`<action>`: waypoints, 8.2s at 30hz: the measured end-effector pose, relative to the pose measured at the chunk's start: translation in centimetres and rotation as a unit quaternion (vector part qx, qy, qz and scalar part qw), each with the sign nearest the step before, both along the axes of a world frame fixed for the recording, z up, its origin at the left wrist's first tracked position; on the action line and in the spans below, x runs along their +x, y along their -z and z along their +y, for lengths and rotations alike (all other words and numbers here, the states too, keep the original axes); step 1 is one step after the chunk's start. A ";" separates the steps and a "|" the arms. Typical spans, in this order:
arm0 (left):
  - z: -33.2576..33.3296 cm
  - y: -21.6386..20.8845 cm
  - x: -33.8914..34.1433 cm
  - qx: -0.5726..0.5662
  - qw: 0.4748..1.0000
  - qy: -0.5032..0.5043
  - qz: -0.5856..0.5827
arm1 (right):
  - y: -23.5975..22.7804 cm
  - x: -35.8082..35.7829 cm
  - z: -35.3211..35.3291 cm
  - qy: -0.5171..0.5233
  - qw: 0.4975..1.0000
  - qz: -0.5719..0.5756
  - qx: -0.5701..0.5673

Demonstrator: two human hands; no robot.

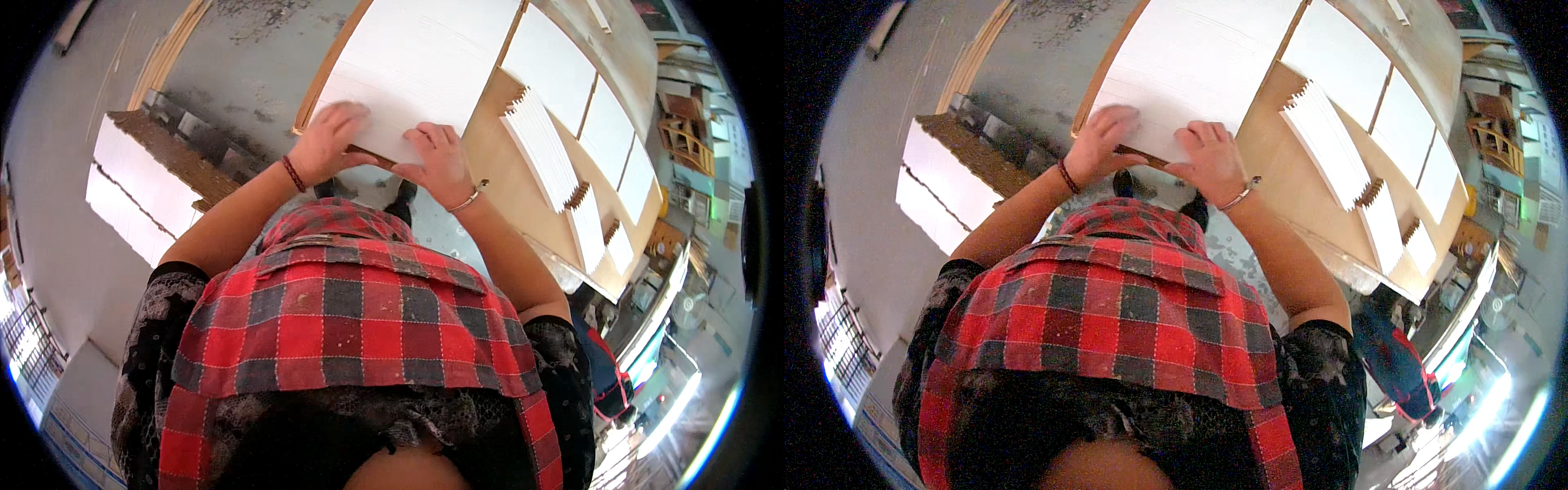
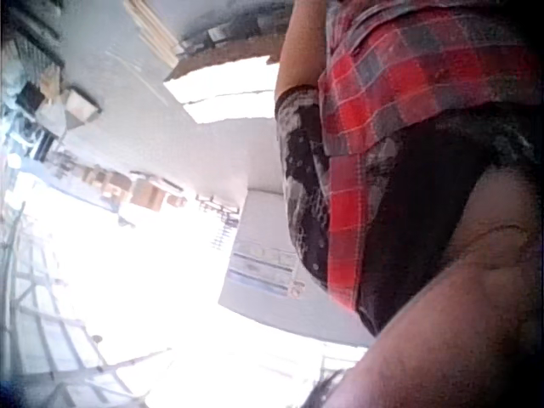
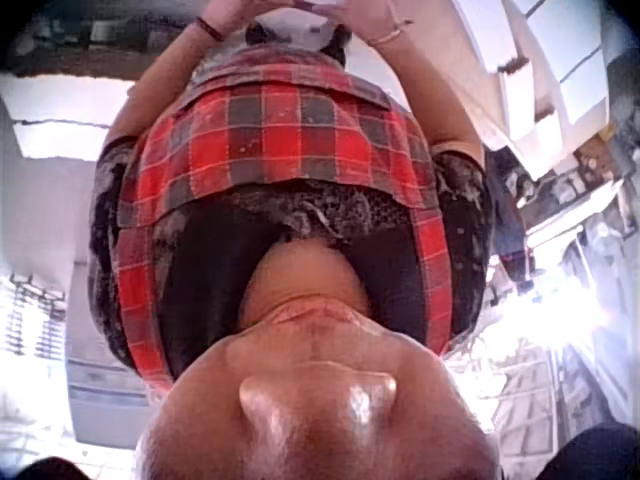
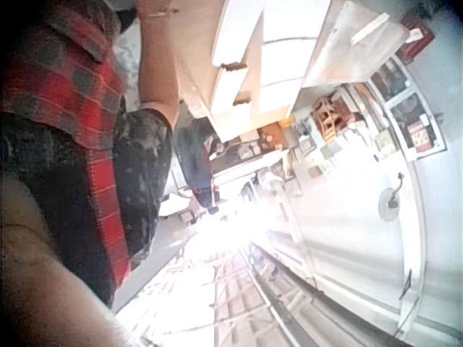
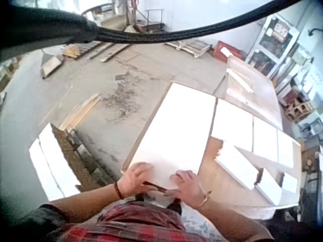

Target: The person repeatedly picks up small white wooden planks from a table and stacks them into neat piles. They then gather these stacks and place them onto a larger pile on the floor. The person continues this process of stacking and moving the planks throughout the clip.

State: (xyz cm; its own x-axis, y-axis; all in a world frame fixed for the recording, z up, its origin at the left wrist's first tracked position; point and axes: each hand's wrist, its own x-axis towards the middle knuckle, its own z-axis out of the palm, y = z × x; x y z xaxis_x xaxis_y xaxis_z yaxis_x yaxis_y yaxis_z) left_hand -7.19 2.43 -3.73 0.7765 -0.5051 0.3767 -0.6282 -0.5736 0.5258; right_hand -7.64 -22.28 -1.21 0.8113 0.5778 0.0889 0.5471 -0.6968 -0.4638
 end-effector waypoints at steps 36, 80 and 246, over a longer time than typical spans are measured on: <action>-2.8 -1.9 2.0 0.059 0.998 -0.022 -0.028 | -1.4 6.3 0.4 -0.037 0.986 0.132 -0.095; -3.7 -3.0 8.8 0.121 0.992 -0.001 -0.030 | -1.2 14.6 -2.5 -0.057 0.973 0.201 -0.101; -82.7 -3.1 7.0 0.099 0.986 -0.040 -0.129 | -0.1 14.2 -81.3 -0.181 0.961 0.151 -0.147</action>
